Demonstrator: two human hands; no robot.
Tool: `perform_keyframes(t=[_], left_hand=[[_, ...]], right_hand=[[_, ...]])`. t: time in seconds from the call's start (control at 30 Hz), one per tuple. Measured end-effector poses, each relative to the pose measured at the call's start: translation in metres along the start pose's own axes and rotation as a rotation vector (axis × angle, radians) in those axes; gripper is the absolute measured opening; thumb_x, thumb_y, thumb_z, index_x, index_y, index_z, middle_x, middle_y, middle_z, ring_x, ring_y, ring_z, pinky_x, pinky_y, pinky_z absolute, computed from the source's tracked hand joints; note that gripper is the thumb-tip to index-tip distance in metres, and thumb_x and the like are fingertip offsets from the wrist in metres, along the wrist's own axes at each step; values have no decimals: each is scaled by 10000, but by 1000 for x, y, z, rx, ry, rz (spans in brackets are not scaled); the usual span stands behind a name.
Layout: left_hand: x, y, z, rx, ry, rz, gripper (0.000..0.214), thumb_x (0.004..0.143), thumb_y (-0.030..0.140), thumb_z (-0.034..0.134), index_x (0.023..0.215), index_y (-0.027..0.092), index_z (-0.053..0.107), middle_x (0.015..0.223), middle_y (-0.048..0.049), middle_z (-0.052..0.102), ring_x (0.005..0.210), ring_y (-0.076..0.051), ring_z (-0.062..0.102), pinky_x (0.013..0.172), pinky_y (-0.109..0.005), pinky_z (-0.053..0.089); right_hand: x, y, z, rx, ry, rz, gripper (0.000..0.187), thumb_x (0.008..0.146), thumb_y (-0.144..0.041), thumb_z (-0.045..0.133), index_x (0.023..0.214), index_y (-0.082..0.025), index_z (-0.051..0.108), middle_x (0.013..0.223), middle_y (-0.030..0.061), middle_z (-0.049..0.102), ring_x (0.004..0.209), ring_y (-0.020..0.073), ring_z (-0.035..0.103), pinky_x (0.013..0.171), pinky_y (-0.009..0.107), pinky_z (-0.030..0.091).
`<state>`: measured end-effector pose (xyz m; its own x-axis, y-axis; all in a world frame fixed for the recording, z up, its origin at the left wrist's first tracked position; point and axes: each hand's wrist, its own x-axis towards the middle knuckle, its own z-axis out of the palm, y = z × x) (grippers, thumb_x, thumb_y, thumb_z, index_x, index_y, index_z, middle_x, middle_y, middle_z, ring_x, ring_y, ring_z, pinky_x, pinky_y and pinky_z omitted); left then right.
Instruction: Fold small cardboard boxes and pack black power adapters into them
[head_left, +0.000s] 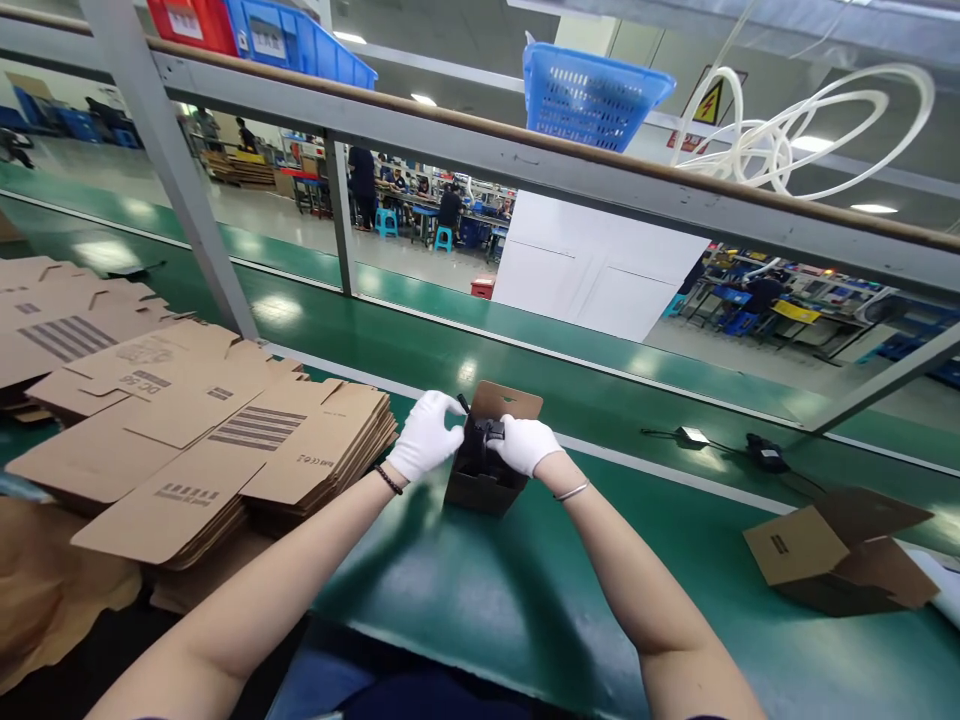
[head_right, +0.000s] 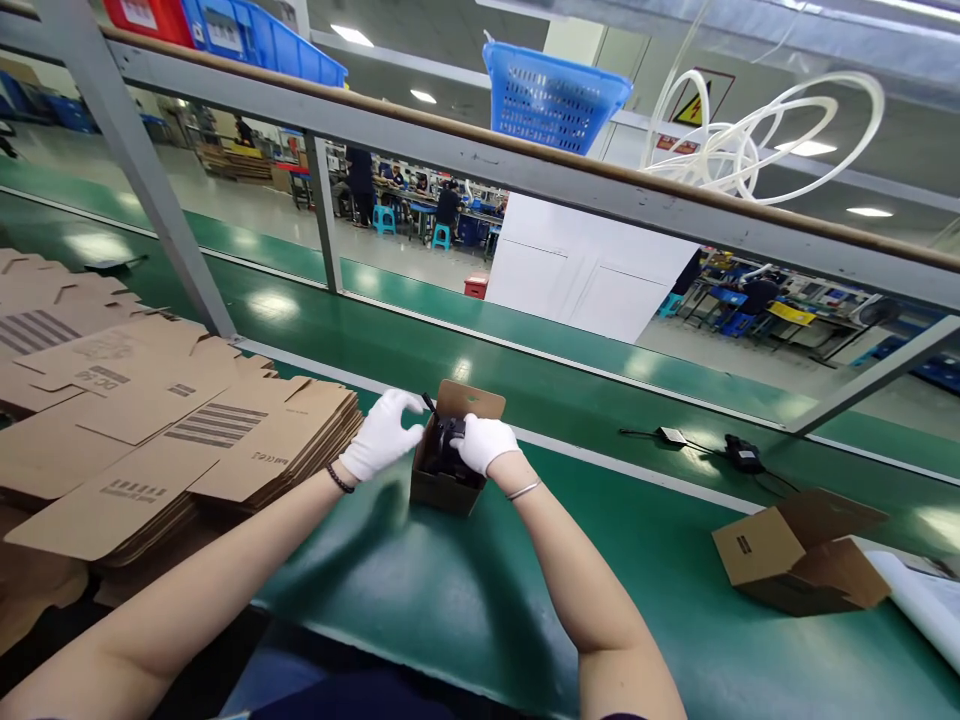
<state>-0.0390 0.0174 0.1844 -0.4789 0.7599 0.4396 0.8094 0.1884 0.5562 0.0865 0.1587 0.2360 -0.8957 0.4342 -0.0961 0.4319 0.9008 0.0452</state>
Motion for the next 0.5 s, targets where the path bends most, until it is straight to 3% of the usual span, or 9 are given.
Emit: perform_keyframes(t=[0.13, 0.27, 0.4, 0.5], left_hand=[[9, -4, 14, -118, 12, -128, 515, 745, 183, 602, 1253, 127, 542, 1115, -86, 700, 996, -228, 680, 861, -355, 568], [9, 2, 23, -129, 41, -142, 539, 712, 62, 506, 1239, 149, 586, 1165, -54, 709, 1042, -196, 673, 936, -304, 550], [7, 5, 22, -40, 72, -92, 544, 720, 47, 465, 1224, 187, 614, 1205, -30, 693, 1072, -185, 654, 975, -294, 523], [5, 8, 19, 91, 89, -2, 514, 766, 76, 484, 1268, 140, 576, 1247, -111, 653, 1112, -236, 620, 986, -371, 502]], right_hand=[[-1, -1, -2, -16, -2, -7, 398, 921, -498, 511, 1118, -158, 573, 1018, 171, 720, 952, 295, 696, 755, 348, 502], [-4, 0, -4, -40, -13, 20, 411, 924, -496, 498, 1132, -153, 583, 1019, 168, 723, 947, 289, 699, 755, 345, 511], [-7, -3, -4, -89, -47, 37, 410, 903, -446, 536, 1160, -135, 606, 1019, 177, 724, 984, 309, 690, 786, 376, 525], [-2, -15, -2, -131, -109, 37, 353, 883, -352, 570, 1136, -121, 656, 1052, 208, 714, 1011, 321, 684, 810, 407, 532]])
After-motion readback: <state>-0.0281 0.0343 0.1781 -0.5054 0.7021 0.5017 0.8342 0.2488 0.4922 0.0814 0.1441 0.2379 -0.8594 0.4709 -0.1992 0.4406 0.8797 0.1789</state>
